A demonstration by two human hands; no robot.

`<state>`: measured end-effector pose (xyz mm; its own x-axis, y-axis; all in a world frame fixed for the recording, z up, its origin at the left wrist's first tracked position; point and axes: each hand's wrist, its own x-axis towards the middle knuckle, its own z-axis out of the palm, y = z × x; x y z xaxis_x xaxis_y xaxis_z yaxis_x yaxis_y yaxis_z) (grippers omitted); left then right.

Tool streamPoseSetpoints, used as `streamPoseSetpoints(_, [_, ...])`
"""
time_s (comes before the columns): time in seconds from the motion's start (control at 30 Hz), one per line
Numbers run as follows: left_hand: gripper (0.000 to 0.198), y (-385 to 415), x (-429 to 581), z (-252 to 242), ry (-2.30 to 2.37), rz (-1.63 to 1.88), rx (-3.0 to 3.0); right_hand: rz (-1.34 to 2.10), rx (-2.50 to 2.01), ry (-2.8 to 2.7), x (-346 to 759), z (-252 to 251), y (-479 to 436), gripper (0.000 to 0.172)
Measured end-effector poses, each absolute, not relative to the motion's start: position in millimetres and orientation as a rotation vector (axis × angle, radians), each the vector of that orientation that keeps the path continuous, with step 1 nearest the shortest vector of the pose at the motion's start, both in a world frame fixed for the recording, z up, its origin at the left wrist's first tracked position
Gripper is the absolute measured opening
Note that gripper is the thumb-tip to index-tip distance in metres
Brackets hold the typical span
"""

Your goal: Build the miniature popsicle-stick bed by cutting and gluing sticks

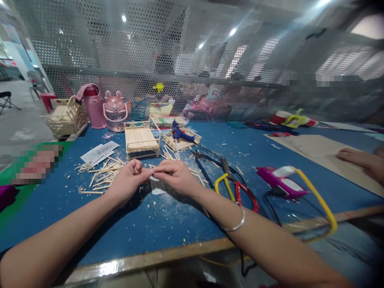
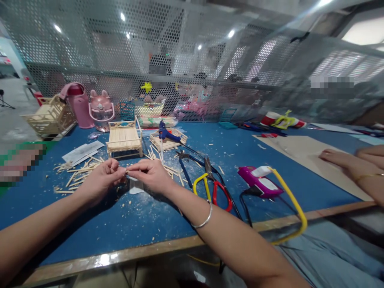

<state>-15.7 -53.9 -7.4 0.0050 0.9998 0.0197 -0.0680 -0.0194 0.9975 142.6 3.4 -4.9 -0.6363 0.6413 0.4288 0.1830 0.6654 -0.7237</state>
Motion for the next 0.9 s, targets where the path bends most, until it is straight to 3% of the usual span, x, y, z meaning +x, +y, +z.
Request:
streamPoseSetpoints(0.17, [0.037, -54, -15, -9, 1.196, 1.285, 1.182, 0.294, -0.569, -2.355, 142, -7, -1, 0.019])
streamPoseSetpoints(0.3, [0.039, -56, -15, -8, 1.284, 1.337, 1.217, 0.086, -0.662, -2.383, 140, -8, -5, 0.020])
streamPoseSetpoints(0.63, [0.030, -56, -20, -7, 1.312, 1.256, 1.481, 0.149, -0.639, -2.439, 147, 8, -2, 0.020])
streamPoseSetpoints(0.9, [0.022, -48, -30, -9, 1.664, 0.553, 2.410, 0.072, -0.782, -2.841, 149, 4, 9, 0.012])
